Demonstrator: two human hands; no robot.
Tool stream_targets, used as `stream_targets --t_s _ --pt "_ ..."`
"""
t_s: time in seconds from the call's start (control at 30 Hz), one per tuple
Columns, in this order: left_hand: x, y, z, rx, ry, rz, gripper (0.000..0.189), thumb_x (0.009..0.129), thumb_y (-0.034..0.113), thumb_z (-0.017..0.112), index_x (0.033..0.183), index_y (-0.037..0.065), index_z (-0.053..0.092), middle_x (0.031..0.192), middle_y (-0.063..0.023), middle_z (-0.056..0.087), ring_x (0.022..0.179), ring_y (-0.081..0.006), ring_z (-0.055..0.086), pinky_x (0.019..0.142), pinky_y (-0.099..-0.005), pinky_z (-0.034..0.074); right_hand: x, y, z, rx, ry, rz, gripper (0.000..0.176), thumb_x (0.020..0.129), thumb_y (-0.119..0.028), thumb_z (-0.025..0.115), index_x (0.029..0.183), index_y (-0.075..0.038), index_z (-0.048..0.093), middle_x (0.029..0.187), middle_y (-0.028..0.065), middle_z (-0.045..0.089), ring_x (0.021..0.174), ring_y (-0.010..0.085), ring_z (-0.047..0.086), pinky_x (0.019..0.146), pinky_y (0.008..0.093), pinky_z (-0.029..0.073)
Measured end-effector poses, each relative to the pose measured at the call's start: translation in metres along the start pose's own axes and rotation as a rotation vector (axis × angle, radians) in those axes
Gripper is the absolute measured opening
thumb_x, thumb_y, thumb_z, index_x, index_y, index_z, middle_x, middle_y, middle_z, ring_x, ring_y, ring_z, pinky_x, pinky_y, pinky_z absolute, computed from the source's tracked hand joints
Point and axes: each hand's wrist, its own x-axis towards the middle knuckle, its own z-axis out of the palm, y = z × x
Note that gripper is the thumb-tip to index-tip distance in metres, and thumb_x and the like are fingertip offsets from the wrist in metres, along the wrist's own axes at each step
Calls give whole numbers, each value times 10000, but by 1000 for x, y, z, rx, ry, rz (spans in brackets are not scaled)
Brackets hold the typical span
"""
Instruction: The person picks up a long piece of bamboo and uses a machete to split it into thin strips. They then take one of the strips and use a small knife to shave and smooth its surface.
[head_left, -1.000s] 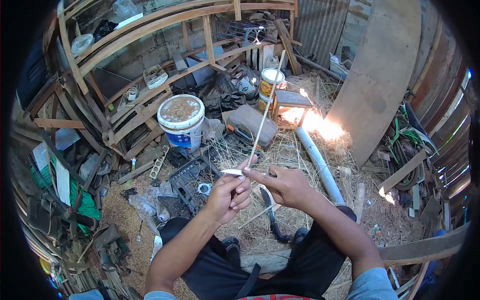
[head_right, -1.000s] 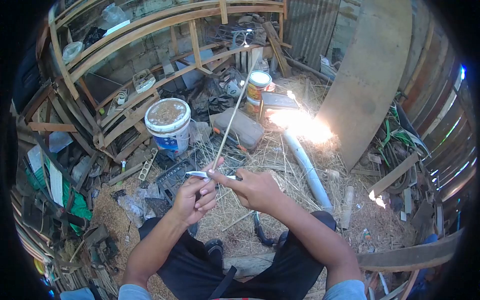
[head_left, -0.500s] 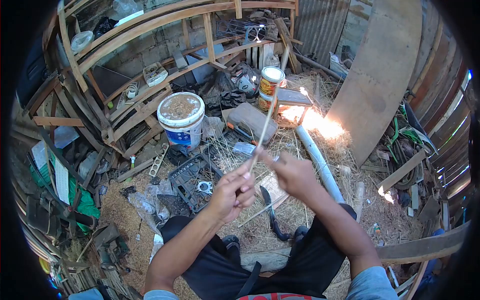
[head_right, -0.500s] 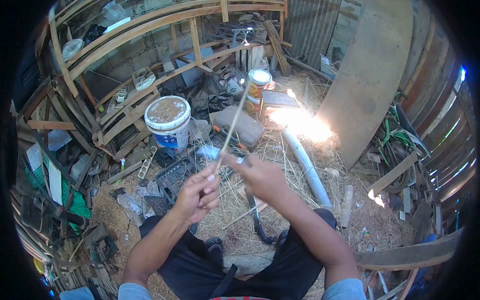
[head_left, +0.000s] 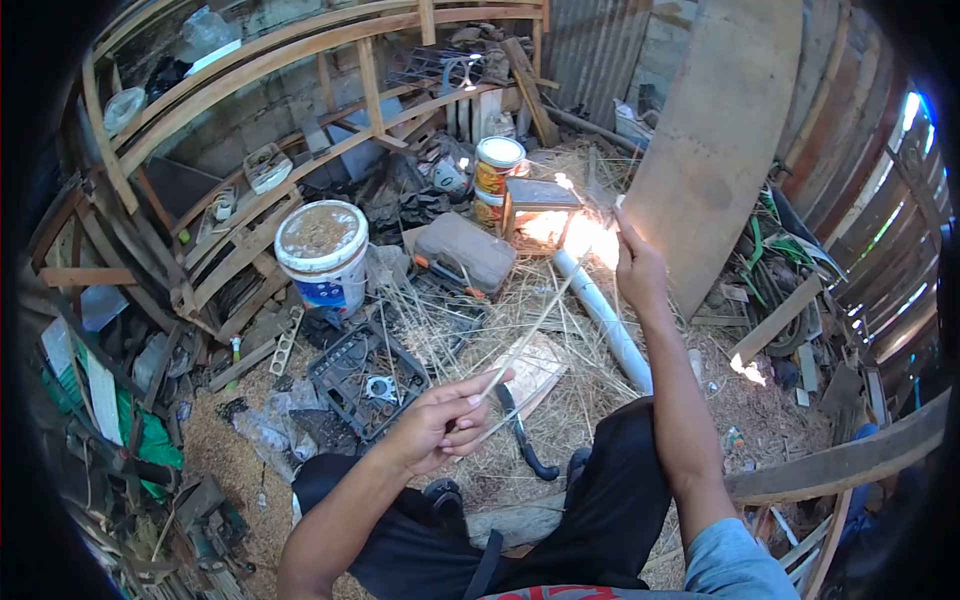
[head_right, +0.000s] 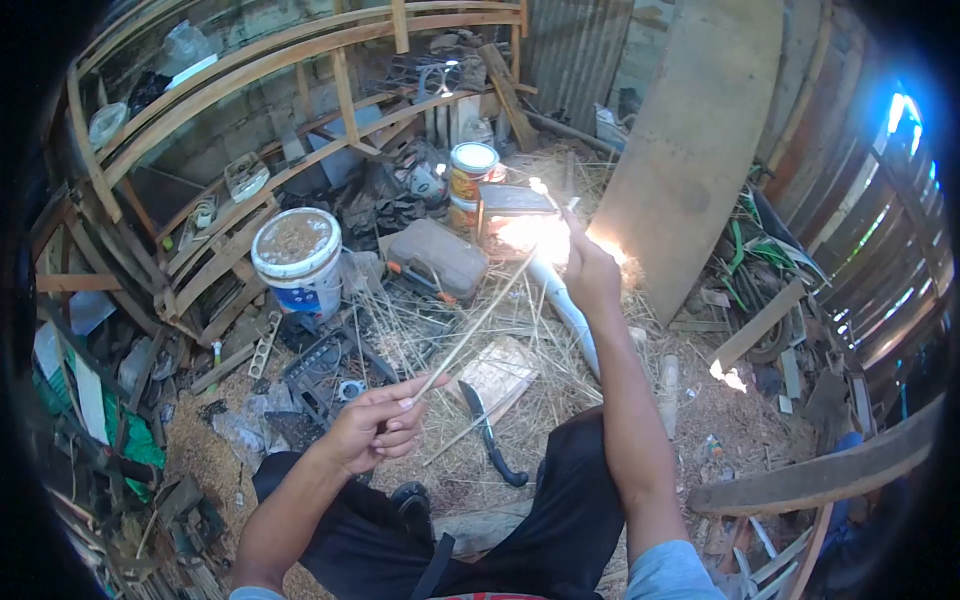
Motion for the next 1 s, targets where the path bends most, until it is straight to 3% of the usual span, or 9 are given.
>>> stream_targets --t_s 0.13,0.17,0.33,0.4,0.47,0.53,0.63,0.83,1.0 --pt "-8 15 -9 48 18 -33 525 966 77 431 1460 -51 307 666 43 366 454 -25 285 411 -175 260 5 18 -2 -52 124 -73 440 950 -104 521 1373 -227 527 808 251 623 671 350 601 680 399 485" --pt "-10 19 -13 60 6 -37 521 969 76 427 1460 -50 308 672 41 363 465 -27 288 410 -170 257 6 22 -8 -83 46 63 449 949 -131 460 1382 -237 513 988 252 662 895 401 655 780 450 500" --pt "-26 38 -20 58 54 135 518 955 84 457 1438 -57 335 671 40 368 449 -25 284 399 -189 245 5 134 -2 -61 150 450 435 977 -166 442 1410 -144 477 1020 214 675 777 352 662 712 412 514" --pt "-18 37 -23 -51 66 208 507 973 85 420 1457 -21 313 674 44 341 457 -29 263 399 -190 228 3 113 16 111 -58 585 449 993 -197 437 1435 -120 443 939 165 666 678 276 630 632 363 506" --pt "-8 36 -22 -154 65 265 502 980 75 391 1469 5 302 674 44 327 460 -32 251 397 -192 222 -10 2 -7 446 -432 767 474 1007 -234 432 1463 -108 402 829 98 633 588 184 567 552 298 479" --pt "-1 35 -20 -220 62 300 495 984 64 371 1472 22 305 675 43 318 458 -35 241 397 -193 220 -32 -38 12 714 -539 651 483 1044 -262 391 1501 -121 325 685 8 503 468 74 402 407 227 328" --pt "6 35 -17 -252 44 343 492 989 64 354 1478 39 302 674 44 314 456 -38 238 397 -194 219 -59 -102 18 826 -534 384 492 1041 -203 400 1508 -95 290 693 9 526 508 92 451 445 259 371" --pt "15 26 -11 -224 56 313 488 993 81 342 1479 50 302 643 59 312 446 -34 252 396 -191 233 -100 -128 35 417 -338 -562 610 893 -53 562 1471 -158 399 722 59 552 566 202 528 516 341 448" --pt "16 18 -10 -232 51 269 496 986 74 341 1481 57 298 612 69 299 432 -30 250 398 -192 229 -101 -127 29 209 -453 -641 616 841 -82 597 1414 -279 482 677 59 462 548 239 516 479 360 432"
